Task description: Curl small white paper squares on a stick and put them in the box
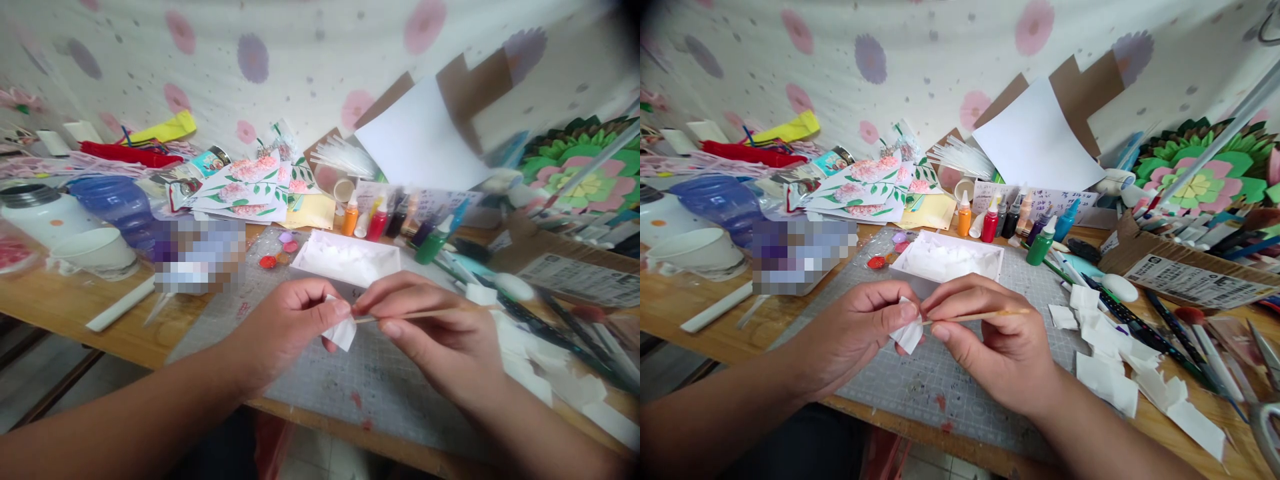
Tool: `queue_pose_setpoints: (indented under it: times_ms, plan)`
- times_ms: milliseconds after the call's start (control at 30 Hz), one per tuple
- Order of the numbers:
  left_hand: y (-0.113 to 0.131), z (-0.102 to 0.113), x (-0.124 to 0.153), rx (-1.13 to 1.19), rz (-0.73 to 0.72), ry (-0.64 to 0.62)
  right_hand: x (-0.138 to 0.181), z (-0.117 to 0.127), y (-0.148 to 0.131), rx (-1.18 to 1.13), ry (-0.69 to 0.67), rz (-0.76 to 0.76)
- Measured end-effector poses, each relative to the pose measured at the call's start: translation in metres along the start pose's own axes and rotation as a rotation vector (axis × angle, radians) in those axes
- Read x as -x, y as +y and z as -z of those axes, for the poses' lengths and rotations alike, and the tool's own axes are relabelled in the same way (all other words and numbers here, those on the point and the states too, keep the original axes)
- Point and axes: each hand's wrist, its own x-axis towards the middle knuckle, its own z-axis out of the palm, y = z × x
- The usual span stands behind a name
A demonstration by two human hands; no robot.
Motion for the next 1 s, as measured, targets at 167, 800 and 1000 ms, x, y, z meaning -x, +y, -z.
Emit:
queue_pose_setpoints:
  times_ms: [167,800,1000]
  plan:
    - [-0.0002,-0.0008,-0.0003,-0.004,-0.007,0.01,0.0004,-0.0012,0.0004,0.02,0.003,-0.001]
    - [0.0018,-0.0022,0.0003,0.034,-0.007,-0.021,-0.0009,-0.002,0.0017,0.162,0.049,0.041]
    - [0.0055,0.0005,0.0029,-0.246,-0.222,0.344,0.0,-0.0023,0.0025,0.198,0.093,0.029]
